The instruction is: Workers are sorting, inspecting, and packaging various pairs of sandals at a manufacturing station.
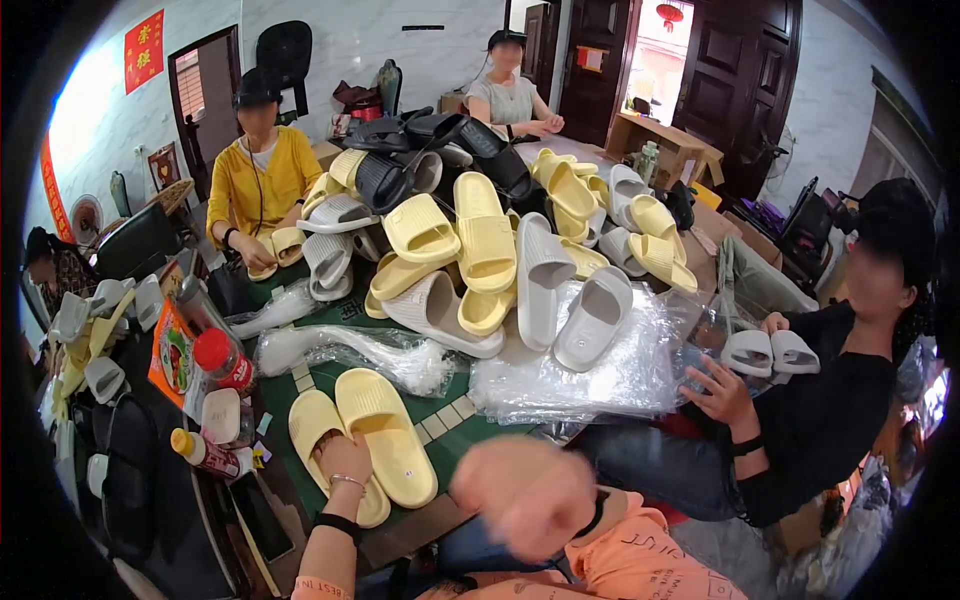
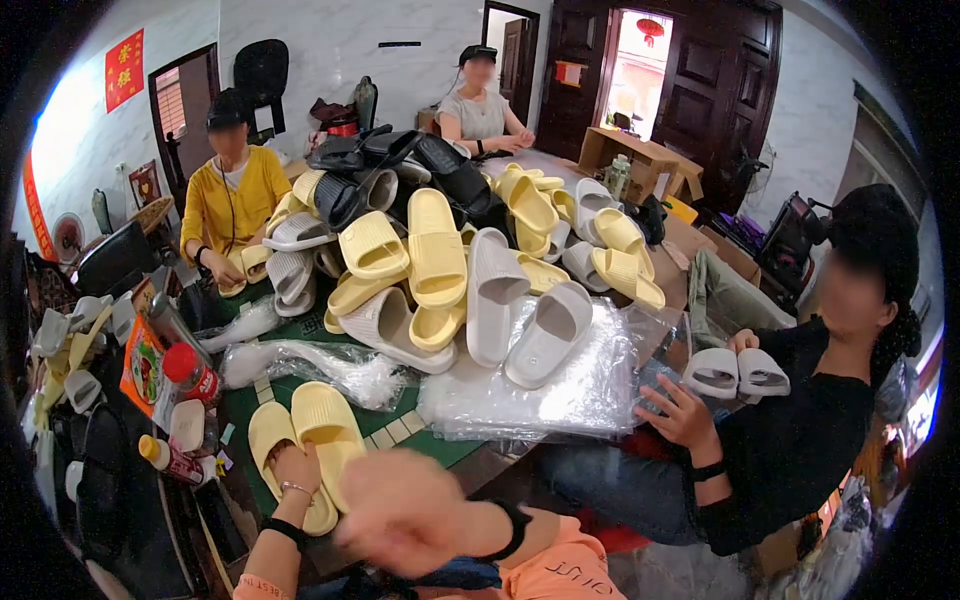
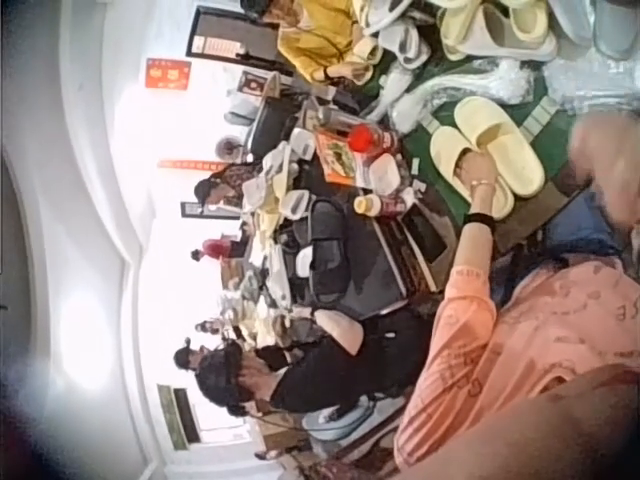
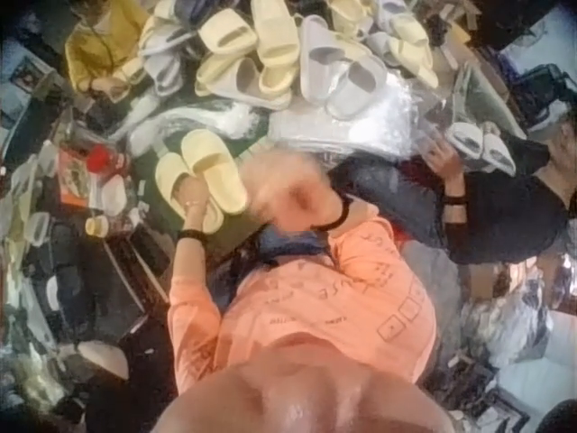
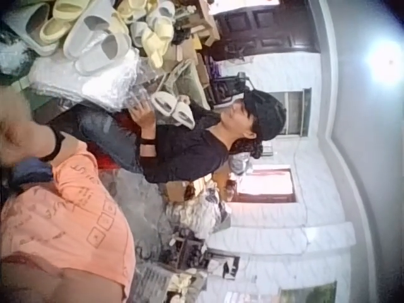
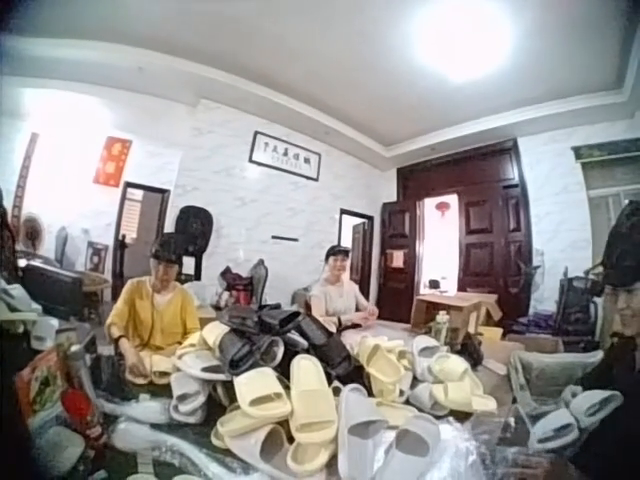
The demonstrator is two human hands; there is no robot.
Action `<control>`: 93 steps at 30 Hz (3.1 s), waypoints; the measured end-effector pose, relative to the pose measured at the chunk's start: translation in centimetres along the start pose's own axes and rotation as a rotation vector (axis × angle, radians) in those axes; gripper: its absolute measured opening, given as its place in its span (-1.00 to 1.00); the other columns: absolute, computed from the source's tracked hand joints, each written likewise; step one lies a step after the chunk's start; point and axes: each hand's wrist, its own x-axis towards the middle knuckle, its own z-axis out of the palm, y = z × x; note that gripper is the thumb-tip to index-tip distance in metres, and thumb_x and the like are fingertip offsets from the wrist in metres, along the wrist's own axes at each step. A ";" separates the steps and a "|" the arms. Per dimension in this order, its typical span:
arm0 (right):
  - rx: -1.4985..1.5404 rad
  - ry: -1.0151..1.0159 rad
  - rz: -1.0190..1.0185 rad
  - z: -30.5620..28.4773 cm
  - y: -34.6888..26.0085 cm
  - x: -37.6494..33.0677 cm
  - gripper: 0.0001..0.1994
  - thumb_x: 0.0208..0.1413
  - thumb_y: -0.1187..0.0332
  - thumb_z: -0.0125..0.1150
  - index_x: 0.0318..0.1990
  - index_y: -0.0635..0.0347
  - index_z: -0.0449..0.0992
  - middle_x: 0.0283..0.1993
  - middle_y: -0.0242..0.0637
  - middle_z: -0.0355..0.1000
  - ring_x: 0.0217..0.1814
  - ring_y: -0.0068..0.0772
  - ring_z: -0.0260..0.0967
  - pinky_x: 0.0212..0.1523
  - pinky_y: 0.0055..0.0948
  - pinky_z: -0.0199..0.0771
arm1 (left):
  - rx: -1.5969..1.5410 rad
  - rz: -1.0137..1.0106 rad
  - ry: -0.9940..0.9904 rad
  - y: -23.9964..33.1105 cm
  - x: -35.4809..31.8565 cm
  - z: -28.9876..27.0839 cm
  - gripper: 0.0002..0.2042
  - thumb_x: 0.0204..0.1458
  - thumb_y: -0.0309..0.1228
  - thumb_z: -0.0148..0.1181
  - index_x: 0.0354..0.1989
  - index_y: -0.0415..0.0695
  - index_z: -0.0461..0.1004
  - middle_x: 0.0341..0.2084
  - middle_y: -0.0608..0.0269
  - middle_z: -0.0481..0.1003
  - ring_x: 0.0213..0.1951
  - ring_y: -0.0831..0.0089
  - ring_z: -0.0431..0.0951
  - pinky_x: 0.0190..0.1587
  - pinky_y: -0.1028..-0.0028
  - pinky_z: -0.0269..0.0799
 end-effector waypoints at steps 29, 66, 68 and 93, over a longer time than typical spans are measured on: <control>0.149 -0.026 0.863 -0.2 13.2 -5.7 -0.83 0.06 0.35 -0.01 -0.23 0.19 0.40 -0.49 -0.48 0.26 -0.45 -0.72 0.15 -0.42 -0.66 0.19 | -0.069 -0.056 -0.121 -2.5 1.0 1.6 -0.52 0.00 -0.10 -0.19 -0.39 -0.38 0.42 -0.37 -0.16 0.42 -0.26 0.08 0.42 -0.08 0.18 0.18; -0.108 -0.407 1.223 2.6 18.9 -11.1 -0.80 0.09 0.31 -0.18 -0.28 0.25 0.32 -0.42 -0.18 0.33 -0.44 -0.37 0.31 -0.46 -0.43 0.32 | -0.325 0.205 0.003 -2.4 -0.9 -1.4 -0.51 -0.13 -0.15 0.00 -0.16 -0.37 0.30 -0.16 -0.21 0.30 -0.07 0.02 0.27 0.03 0.23 0.08; -0.198 -0.475 1.275 3.0 19.4 -11.6 -0.79 0.08 0.30 -0.17 -0.30 0.26 0.33 -0.42 -0.10 0.35 -0.38 -0.22 0.33 -0.39 -0.36 0.31 | -0.476 0.241 0.083 -3.5 -2.5 -1.2 -0.55 -0.11 -0.20 -0.01 -0.17 -0.37 0.30 -0.19 -0.20 0.31 -0.08 0.01 0.27 0.03 0.23 0.09; -0.094 -0.381 1.317 2.1 18.4 -11.2 -0.77 0.06 0.33 -0.12 -0.18 0.19 0.37 -0.31 -0.12 0.40 -0.29 -0.26 0.36 -0.33 -0.38 0.34 | -0.395 0.312 -0.047 -0.1 -3.2 -4.7 -0.84 -0.05 -0.31 -0.04 -0.43 -0.12 0.39 -0.52 0.06 0.44 -0.45 0.09 0.44 -0.42 0.21 0.32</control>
